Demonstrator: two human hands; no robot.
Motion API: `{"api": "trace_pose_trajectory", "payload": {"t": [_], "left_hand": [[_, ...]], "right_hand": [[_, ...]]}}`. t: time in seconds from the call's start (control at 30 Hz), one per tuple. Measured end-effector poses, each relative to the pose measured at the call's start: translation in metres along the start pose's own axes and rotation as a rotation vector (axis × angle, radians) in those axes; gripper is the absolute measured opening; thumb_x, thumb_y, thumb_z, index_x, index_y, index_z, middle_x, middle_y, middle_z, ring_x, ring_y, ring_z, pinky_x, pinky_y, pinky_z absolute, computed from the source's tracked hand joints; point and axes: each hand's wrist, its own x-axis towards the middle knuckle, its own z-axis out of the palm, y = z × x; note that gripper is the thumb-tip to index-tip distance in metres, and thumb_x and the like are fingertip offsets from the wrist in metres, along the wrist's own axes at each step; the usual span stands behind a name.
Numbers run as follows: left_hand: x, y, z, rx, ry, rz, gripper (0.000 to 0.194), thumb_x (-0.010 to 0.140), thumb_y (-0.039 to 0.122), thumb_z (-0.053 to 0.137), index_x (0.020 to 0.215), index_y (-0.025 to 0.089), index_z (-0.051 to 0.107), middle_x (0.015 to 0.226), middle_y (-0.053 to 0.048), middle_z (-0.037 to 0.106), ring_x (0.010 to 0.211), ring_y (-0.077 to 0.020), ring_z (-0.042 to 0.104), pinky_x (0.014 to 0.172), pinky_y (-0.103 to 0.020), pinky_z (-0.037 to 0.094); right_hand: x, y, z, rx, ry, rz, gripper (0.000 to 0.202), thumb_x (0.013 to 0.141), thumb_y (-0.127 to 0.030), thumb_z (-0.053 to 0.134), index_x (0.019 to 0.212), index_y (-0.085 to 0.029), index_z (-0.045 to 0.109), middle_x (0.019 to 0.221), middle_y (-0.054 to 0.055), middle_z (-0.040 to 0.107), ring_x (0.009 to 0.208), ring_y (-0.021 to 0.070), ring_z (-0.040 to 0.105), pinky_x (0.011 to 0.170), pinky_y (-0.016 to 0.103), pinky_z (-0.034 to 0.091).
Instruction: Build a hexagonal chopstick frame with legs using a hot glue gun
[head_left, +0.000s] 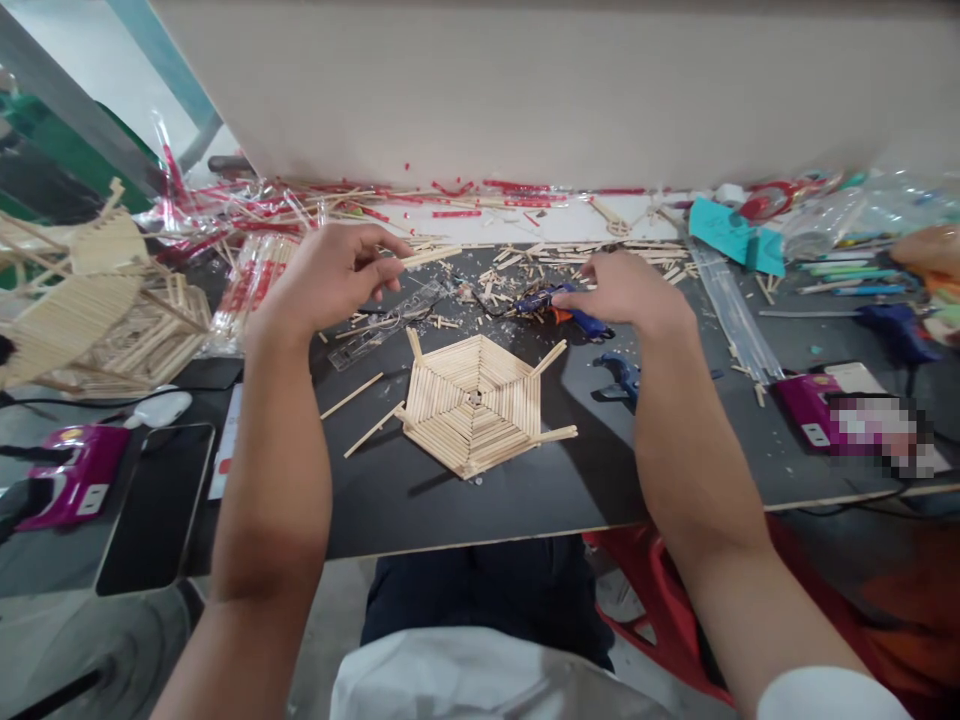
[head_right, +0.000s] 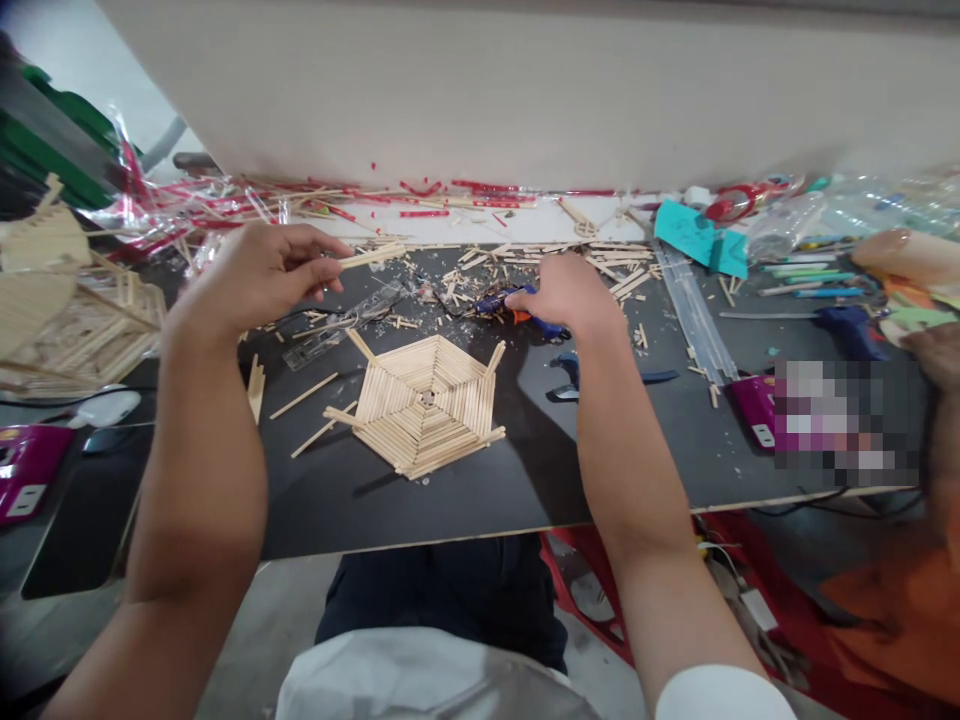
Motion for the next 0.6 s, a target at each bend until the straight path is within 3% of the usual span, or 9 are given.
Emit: {"api": "trace_pose_trajectory", "payload": {"t": [0.1, 0.17, 0.3, 0.4, 0.6], "left_hand": [[0.003, -0.008, 0.006, -0.091, -0.042, 0.002, 0.017, 0.087, 0.021, 0.07, 0.1, 0.02, 0.081, 0.068, -0.004, 0.07, 0.051, -0.0128, 0.059, 0.052, -0.025, 0.046], [0.005, -0.01, 0.011, -0.172, -0.049, 0.02, 0.014, 0.087, 0.024, 0.072, 0.097, 0.02, 0.081, 0.07, -0.004, 0.07, 0.053, -0.0127, 0.06, 0.053, -0.025, 0.048], [0.009, -0.014, 0.022, -0.333, 0.036, 0.039, 0.01, 0.085, 0.024, 0.075, 0.092, 0.018, 0.08, 0.073, -0.004, 0.072, 0.057, -0.0115, 0.061, 0.058, -0.024, 0.054], [0.012, -0.015, 0.029, -0.393, 0.121, 0.022, 0.006, 0.085, 0.019, 0.075, 0.086, 0.016, 0.08, 0.072, -0.003, 0.073, 0.056, -0.0088, 0.059, 0.058, -0.021, 0.052], [0.017, -0.011, 0.037, -0.429, 0.219, -0.089, 0.008, 0.083, 0.007, 0.076, 0.079, 0.014, 0.074, 0.067, 0.0, 0.068, 0.055, -0.0082, 0.06, 0.058, -0.021, 0.054]], "right_hand": [[0.009, 0.0, 0.014, -0.138, -0.204, 0.081, 0.055, 0.087, -0.067, 0.07, 0.101, -0.014, 0.077, 0.106, 0.022, 0.077, 0.1, 0.0374, 0.073, 0.076, 0.041, 0.056], [0.013, -0.003, 0.024, -0.15, -0.261, 0.062, 0.051, 0.089, -0.062, 0.068, 0.103, -0.014, 0.077, 0.109, 0.021, 0.078, 0.101, 0.0358, 0.074, 0.076, 0.039, 0.055], [0.015, -0.005, 0.035, -0.14, -0.178, 0.093, 0.037, 0.09, -0.042, 0.069, 0.11, -0.011, 0.076, 0.114, 0.022, 0.077, 0.106, 0.0353, 0.074, 0.079, 0.036, 0.055], [0.012, -0.001, 0.031, -0.064, -0.064, 0.15, 0.038, 0.088, -0.038, 0.069, 0.114, -0.01, 0.073, 0.115, 0.023, 0.076, 0.104, 0.0349, 0.073, 0.08, 0.036, 0.054], [0.011, -0.007, 0.0, 0.198, 0.029, 0.135, 0.024, 0.088, -0.04, 0.068, 0.078, -0.019, 0.063, 0.074, 0.011, 0.066, 0.074, 0.0263, 0.065, 0.067, 0.036, 0.047]]}}
